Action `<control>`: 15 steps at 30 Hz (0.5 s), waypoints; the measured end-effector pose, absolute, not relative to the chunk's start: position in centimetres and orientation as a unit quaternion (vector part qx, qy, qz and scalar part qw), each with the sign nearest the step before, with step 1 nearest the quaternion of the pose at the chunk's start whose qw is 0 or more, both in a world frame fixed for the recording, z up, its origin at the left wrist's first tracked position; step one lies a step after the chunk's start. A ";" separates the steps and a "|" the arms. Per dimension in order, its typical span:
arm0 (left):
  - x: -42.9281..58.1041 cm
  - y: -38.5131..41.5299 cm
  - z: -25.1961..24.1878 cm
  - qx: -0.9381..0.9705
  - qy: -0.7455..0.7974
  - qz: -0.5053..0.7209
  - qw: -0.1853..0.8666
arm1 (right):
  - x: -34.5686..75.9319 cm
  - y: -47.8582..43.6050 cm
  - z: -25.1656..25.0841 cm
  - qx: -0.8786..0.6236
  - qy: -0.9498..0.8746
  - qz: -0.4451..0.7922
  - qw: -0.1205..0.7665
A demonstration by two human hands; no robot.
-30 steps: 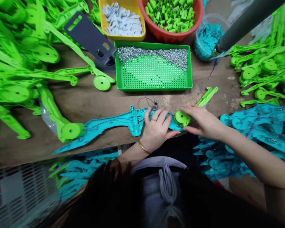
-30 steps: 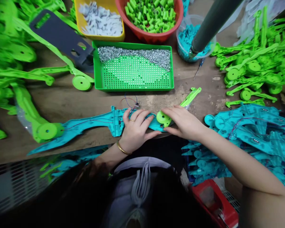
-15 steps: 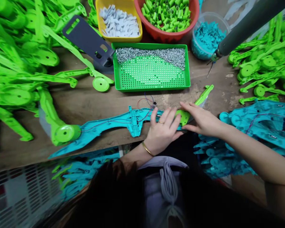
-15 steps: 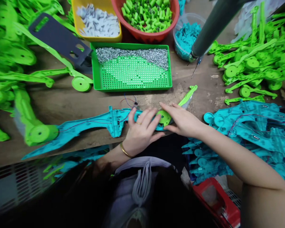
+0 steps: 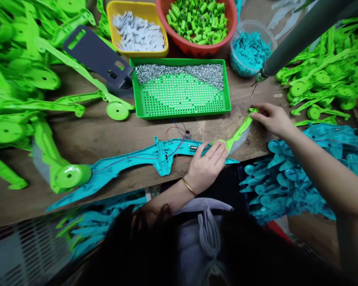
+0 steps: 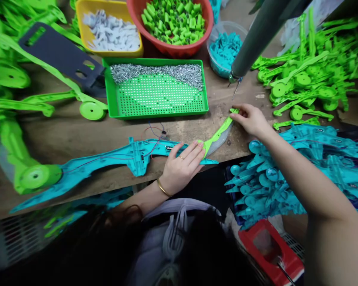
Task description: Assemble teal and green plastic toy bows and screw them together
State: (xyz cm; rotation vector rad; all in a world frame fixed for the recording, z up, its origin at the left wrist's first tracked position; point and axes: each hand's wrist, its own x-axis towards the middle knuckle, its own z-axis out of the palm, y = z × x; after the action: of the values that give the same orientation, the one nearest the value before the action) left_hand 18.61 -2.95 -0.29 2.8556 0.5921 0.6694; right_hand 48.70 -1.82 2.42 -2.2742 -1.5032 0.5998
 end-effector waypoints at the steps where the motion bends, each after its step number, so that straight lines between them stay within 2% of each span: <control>1: 18.6 -3.0 -0.2 0.953 0.200 0.216 0.078 | 48.9 -1.7 2.2 -0.802 -0.526 0.226 0.170; 11: 17.7 -4.5 -1.2 0.963 0.212 0.162 0.033 | 48.7 -1.8 1.8 -0.818 -0.508 0.194 0.186; 13: 17.7 -4.4 -1.0 0.962 0.206 0.176 0.038 | 48.6 -1.8 2.2 -0.811 -0.473 0.249 0.235; 15: 18.3 -3.7 -0.2 0.958 0.194 0.204 0.059 | 48.5 -1.9 2.7 -0.784 -0.417 0.327 0.323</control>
State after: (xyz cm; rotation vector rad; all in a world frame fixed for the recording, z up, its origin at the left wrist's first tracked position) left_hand 18.27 -3.70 -0.23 2.9009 0.5874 0.6163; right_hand 48.46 -1.88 2.72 -2.0580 -1.0945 0.8581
